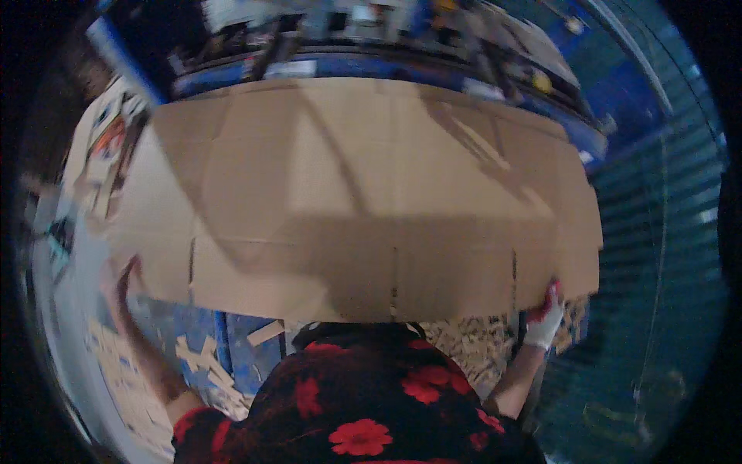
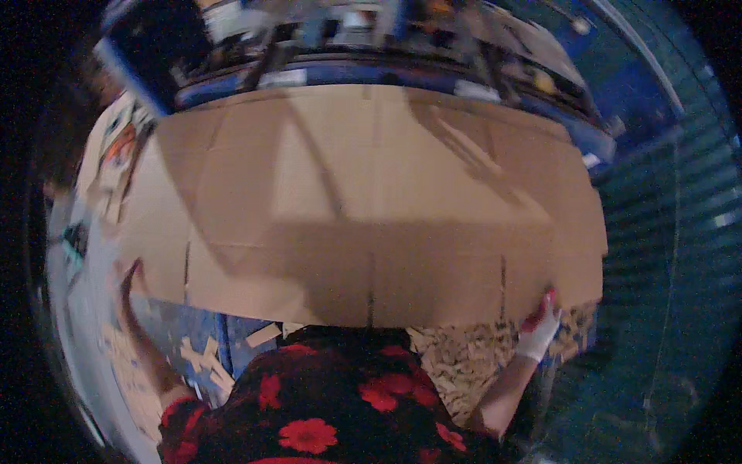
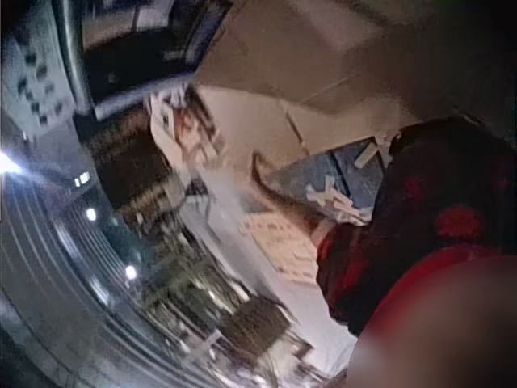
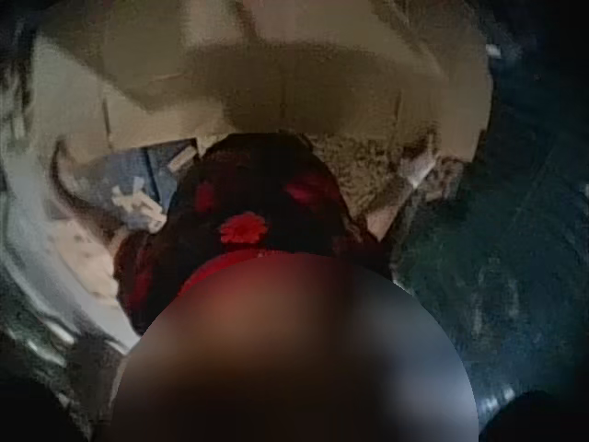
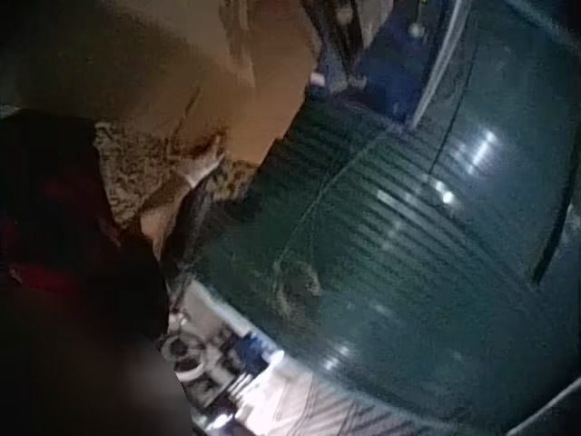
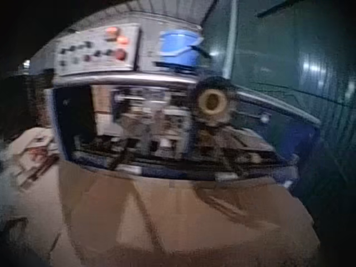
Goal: The person repeatedly folds flat cardboard sheets into boxes using a machine. They align the cardboard, fold the flaps, and pass the formed boxes through the machine, then stack them.
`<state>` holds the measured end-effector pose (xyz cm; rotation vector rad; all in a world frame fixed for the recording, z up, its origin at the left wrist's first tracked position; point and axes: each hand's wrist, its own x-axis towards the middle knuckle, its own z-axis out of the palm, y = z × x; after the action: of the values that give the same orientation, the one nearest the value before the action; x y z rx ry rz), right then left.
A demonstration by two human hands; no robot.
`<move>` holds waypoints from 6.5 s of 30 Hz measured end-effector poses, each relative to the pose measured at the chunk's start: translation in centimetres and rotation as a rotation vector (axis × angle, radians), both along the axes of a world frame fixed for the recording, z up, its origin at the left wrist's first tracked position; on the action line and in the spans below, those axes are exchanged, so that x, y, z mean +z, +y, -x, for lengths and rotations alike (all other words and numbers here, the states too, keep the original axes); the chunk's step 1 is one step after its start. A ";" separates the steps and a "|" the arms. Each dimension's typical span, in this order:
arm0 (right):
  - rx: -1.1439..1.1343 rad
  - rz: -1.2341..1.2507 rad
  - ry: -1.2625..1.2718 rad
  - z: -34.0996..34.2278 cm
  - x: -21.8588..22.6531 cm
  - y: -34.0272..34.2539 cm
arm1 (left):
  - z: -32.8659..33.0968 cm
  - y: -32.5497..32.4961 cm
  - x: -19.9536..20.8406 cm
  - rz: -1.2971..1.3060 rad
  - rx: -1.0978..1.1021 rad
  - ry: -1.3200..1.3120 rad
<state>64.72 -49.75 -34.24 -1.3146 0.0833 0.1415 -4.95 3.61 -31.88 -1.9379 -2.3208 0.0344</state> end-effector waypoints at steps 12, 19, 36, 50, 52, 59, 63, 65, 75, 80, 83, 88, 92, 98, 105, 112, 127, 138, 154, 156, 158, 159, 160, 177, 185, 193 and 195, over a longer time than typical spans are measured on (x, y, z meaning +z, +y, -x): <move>0.142 0.748 -0.597 7.9 4.8 3.5 | -8.7 -8.8 -2.8 -0.202 -0.414 -1.346; 0.559 1.151 -1.575 10.2 1.8 11.6 | -22.1 -16.0 0.1 -0.001 -1.235 -0.343; 0.512 1.027 -1.878 4.4 0.6 14.7 | -27.4 -14.3 -0.8 -0.205 -1.303 -0.297; 0.511 1.183 -1.685 -7.6 -0.4 26.9 | -38.7 -2.1 -0.9 -0.262 -1.316 -0.223; 0.626 1.132 -1.331 -10.3 -0.5 29.9 | -41.5 0.5 -1.8 -0.305 -1.304 -0.235; 0.719 1.571 -1.651 -19.1 2.4 42.8 | -52.4 13.0 -3.4 -0.338 -1.013 -0.164; 0.560 1.265 -1.563 -20.0 3.9 41.6 | -47.4 13.1 -3.5 -0.288 -0.854 -0.503; 0.526 1.125 -1.489 -19.1 4.5 35.8 | -37.2 11.2 -3.1 -0.158 -0.667 -0.420; 0.204 1.632 -0.914 -7.8 0.9 10.3 | 4.3 7.0 -6.8 0.167 0.084 -0.506; 0.106 1.686 -0.684 -4.3 0.5 5.2 | 5.4 8.8 -7.9 0.112 -0.090 -0.402; -0.441 1.560 -0.463 -2.3 -1.2 1.9 | 6.5 9.2 -7.6 0.117 -0.102 -0.441; -0.035 -0.082 0.194 -1.2 -3.2 0.6 | 5.4 8.9 -3.9 0.066 -0.160 -0.596; -0.123 -0.098 -0.070 -0.7 0.2 1.5 | 2.4 5.6 1.5 0.004 -0.234 -0.997; 0.048 0.550 -0.284 3.8 4.8 4.4 | -4.7 -1.3 0.0 -0.164 -0.184 -1.379; 0.614 1.328 -1.546 4.0 2.8 8.8 | -20.6 -10.1 -1.8 0.328 -0.547 -1.535; 0.668 1.204 -1.849 0.2 0.5 10.8 | -29.5 -12.9 1.0 -0.026 -1.373 -0.063; 0.697 1.139 -1.826 -0.4 -0.5 11.7 | -30.9 -12.4 -0.4 -0.063 -1.337 -0.138; 0.700 1.268 -1.786 -0.7 1.7 12.2 | -31.0 -14.6 0.3 -0.283 -1.393 -0.418; 0.518 1.325 -1.533 -14.5 3.4 31.1 | -48.9 5.0 -2.2 -0.318 -1.114 -0.335; 0.495 1.253 -1.431 -16.3 3.4 33.1 | -48.2 6.5 -2.5 -0.420 -1.185 -0.637; 0.519 1.117 -1.336 -17.5 3.5 32.0 | -42.9 6.4 -2.2 -0.444 -0.963 -0.322; 0.609 0.865 -1.240 -17.7 3.4 30.0 | -40.0 5.9 -1.7 -0.401 -0.862 -0.159; 0.574 0.913 -1.165 -17.6 3.1 27.6 | -34.6 6.8 -0.2 0.451 -0.558 -0.180; 0.106 1.305 -0.916 -2.2 1.5 1.5 | -1.0 -3.3 -1.3 0.143 0.112 -0.203; -0.020 0.377 -0.268 4.1 4.5 -1.2 | 2.0 -5.5 3.0 -0.135 -0.192 -0.274; 0.037 0.256 -0.452 8.6 4.4 -2.3 | 0.5 -11.9 2.8 -0.069 -0.511 -1.461; 0.061 0.476 -0.392 10.7 4.4 -1.6 | -1.6 -13.4 -1.2 -0.117 -0.302 -1.340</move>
<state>54.01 -51.33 -29.82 -1.7980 -0.2730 -0.0933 -3.34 -9.75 -33.10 -2.5928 -2.3146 -1.8724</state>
